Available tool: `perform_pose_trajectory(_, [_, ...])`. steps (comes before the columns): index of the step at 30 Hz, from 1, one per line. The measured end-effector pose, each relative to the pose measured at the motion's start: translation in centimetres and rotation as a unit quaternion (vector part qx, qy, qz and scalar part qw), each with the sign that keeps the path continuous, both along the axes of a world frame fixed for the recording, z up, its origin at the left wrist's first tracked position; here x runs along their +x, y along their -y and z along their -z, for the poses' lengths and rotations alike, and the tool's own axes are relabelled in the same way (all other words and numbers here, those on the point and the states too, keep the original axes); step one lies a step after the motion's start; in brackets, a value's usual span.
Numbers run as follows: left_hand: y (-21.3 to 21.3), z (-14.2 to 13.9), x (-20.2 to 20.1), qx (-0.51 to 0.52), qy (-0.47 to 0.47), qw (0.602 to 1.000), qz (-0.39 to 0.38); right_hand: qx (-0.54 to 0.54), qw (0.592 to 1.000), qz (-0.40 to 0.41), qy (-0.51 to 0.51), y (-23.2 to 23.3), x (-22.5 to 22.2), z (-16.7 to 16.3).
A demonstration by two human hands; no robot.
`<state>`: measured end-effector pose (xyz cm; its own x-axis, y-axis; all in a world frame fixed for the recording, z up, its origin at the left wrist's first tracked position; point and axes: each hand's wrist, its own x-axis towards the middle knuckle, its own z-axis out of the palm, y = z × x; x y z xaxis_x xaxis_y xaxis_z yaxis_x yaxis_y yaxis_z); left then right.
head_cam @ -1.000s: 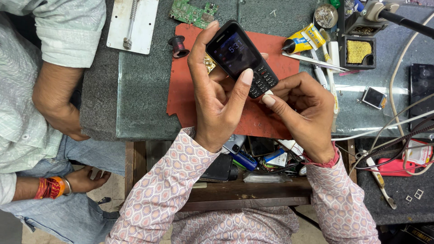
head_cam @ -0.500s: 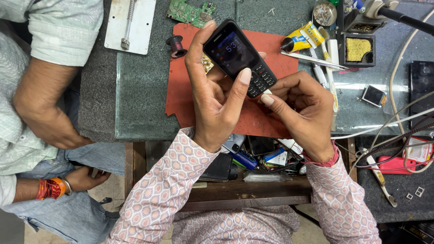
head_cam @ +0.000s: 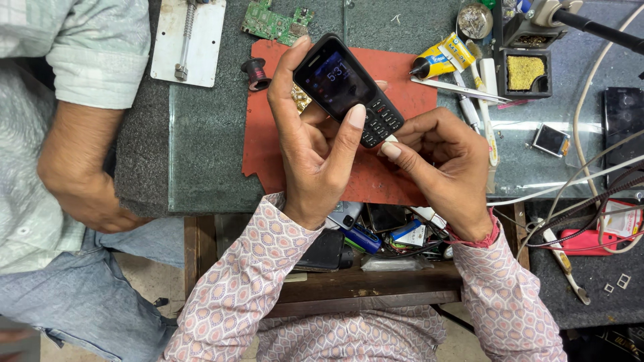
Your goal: The person tests a feature phone, pressing its keys and checking the screen while it is connected to a cable, then sets it aside and picks up a phone motherboard. They hold the board on a red mat and solder its components with a soldering iron, repositioning the board repeatedly as they work.
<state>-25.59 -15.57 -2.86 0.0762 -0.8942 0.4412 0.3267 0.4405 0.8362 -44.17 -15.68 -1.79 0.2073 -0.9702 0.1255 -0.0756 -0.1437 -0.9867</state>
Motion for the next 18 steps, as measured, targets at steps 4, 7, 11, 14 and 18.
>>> perform_pose_trajectory(4, [-0.04,0.18,-0.21,0.002,-0.008,1.000,0.004,0.001,1.000,0.000,-0.007,-0.06,-0.14,-0.08])
perform_pose_trajectory(7, [-0.10,0.19,-0.37,0.000,-0.010,1.000,0.002,-0.008,1.000,-0.005,-0.005,-0.10,-0.22,-0.17])
perform_pose_trajectory(11, [-0.20,0.25,-0.56,0.000,0.006,1.000,-0.011,-0.004,1.000,-0.005,-0.007,-0.20,-0.48,-0.31])
perform_pose_trajectory(14, [-0.29,0.31,-0.61,0.002,0.007,1.000,-0.010,-0.006,1.000,-0.009,-0.003,-0.29,-0.55,-0.28])
perform_pose_trajectory(18, [-0.37,0.23,-0.68,0.003,0.006,1.000,-0.010,-0.006,1.000,-0.011,0.000,-0.32,-0.62,-0.27])
